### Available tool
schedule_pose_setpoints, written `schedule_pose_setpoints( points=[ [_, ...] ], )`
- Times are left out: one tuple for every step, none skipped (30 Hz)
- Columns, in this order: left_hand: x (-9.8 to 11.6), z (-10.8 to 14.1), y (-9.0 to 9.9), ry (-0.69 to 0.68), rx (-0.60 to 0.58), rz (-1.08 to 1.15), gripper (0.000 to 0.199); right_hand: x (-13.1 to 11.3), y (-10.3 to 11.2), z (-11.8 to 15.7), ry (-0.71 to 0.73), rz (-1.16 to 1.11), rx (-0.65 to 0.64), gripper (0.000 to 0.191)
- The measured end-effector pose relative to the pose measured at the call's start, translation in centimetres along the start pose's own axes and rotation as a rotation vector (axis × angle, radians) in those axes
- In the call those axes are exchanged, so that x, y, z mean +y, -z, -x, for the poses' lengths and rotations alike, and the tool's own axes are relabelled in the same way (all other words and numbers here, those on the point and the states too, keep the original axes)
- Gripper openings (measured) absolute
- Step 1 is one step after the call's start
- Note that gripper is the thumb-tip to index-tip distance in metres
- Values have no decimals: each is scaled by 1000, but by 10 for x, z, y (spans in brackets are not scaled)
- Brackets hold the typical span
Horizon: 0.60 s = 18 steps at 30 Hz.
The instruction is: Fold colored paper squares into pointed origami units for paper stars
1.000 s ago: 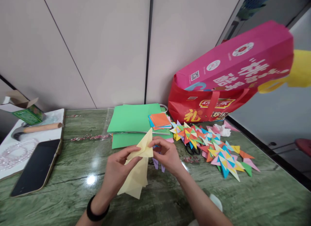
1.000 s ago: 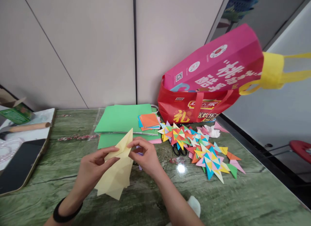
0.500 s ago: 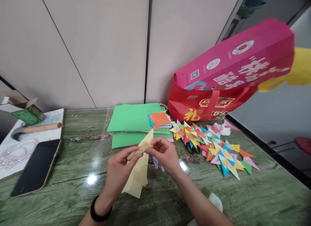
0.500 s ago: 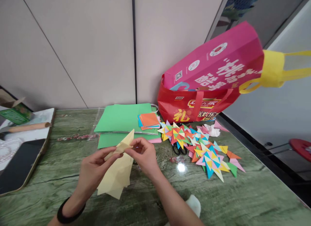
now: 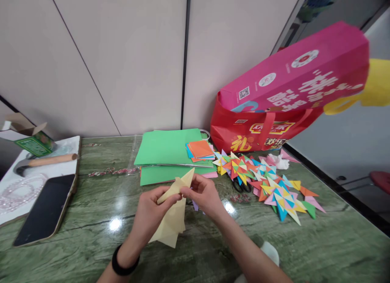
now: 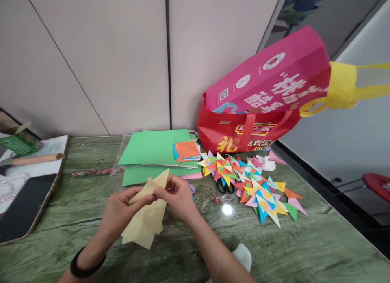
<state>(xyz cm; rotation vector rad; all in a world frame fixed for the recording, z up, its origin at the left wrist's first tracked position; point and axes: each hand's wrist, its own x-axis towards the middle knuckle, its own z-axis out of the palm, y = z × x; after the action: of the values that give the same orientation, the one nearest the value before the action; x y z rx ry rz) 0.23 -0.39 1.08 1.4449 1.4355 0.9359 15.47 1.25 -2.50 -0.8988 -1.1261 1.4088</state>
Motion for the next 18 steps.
schedule_pose_setpoints(
  points=[
    [1, 0, 0, 0, -8, -7, 19, 0, 0, 0, -13, -11, -13, 19],
    [2, 1, 0, -1, -14, -8, 20, 0, 0, 0, -27, -27, -21, 20],
    [3, 1, -1, 0, -20, -6, 20, 0, -1, 0, -40, -40, -24, 21],
    [4, 1, -1, 4, -24, -1, 21, 1, -1, 0, -51, -49, -27, 22],
    [4, 2, -1, 11, -28, 3, 22, 1, -1, -1, -60, -53, -30, 23],
    [5, 2, -1, 22, -32, 5, 22, 2, 0, -1, -67, -51, -31, 23],
    [5, 2, -1, 37, -40, 5, 23, 2, 0, -1, -71, -47, -29, 24],
    [5, 1, 0, 51, -53, 1, 24, 2, 1, -1, -74, -43, -23, 25],
    [5, 1, 0, 65, -74, -4, 25, 2, 1, -1, -77, -41, -17, 25],
    [5, 0, 1, 78, -100, -13, 26, 2, 2, -1, -82, -40, -11, 26],
    [5, 0, 2, 88, -129, -24, 27, 2, 3, -1, -88, -38, -9, 26],
    [4, 0, 2, 95, -158, -39, 27, 1, 3, -1, -93, -34, -14, 26],
    [4, -1, 3, 100, -185, -54, 27, 0, 4, -1, -98, -27, -23, 26],
    [3, -1, 3, 102, -207, -68, 26, -1, 5, -1, -101, -14, -33, 25],
    [2, -1, 3, 102, -223, -80, 25, -2, 5, -1, -105, 1, -45, 25],
    [2, -1, 3, 101, -233, -89, 25, -3, 6, -1, -107, 16, -52, 24],
    [1, -1, 2, 100, -237, -90, 25, -3, 6, -1, -110, 28, -59, 24],
    [1, -1, 1, 101, -237, -77, 25, -3, 6, -1, -113, 33, -64, 24]
  ],
)
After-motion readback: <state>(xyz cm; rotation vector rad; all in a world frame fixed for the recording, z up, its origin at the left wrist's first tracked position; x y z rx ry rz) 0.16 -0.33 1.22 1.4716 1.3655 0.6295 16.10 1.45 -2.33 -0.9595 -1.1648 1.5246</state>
